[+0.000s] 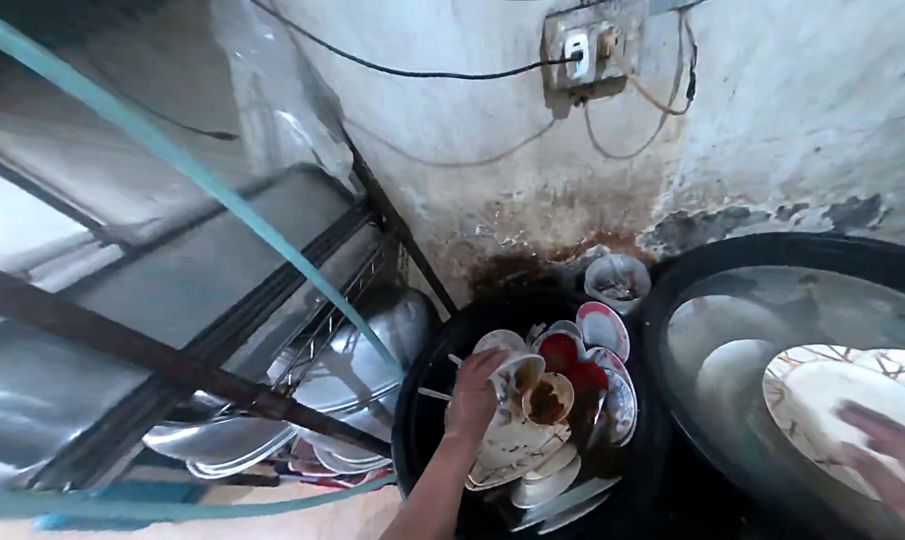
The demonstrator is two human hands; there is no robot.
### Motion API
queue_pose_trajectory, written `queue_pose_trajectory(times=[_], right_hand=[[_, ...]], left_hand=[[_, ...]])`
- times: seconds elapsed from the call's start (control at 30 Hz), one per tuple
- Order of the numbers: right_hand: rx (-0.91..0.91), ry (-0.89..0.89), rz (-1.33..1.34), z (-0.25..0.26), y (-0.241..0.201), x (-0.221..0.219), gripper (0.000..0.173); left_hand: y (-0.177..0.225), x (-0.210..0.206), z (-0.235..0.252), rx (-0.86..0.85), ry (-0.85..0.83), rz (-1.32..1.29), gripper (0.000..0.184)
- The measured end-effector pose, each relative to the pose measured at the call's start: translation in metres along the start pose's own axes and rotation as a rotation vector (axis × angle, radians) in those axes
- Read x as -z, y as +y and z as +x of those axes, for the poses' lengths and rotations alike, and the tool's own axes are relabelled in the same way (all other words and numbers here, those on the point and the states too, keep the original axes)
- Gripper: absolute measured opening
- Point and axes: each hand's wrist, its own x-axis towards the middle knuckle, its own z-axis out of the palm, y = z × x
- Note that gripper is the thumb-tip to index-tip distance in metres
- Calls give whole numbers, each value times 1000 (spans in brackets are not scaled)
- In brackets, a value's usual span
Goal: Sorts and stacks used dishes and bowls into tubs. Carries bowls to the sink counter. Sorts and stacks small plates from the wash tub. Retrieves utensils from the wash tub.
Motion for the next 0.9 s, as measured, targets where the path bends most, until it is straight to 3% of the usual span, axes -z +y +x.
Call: queue_pose_trajectory(times=[0.07, 0.2, 0.3, 0.43, 0.5, 0.67, 0.77, 0.9], right_hand=[[49, -131, -32, 39, -39, -31, 53], [87, -460, -117, 104, -148, -71, 79], [95, -548, -100, 128, -171, -96, 79], [45, -550, -96, 128, -154, -106, 63], [-39, -414, 12, 126, -136, -101, 58], [-478, -116, 230, 131, -87, -40, 56], [-519, -34, 99, 125, -35, -15, 63], [-532, -104, -40, 115, -9, -20, 67]], left_hand=[[13, -7, 4, -181, -26, 47, 47], [71, -17, 9, -305, -366, 251, 45], [110, -32, 2, -446, -370, 279, 40], [129, -39, -6, -493, -120, 185, 29], [130, -33, -5, -402, -52, 144, 29], [83, -24, -11, -8, -175, 86, 37], [46, -31, -35, 144, -190, -6, 36], [31, -44, -54, 239, -130, -128, 34]])
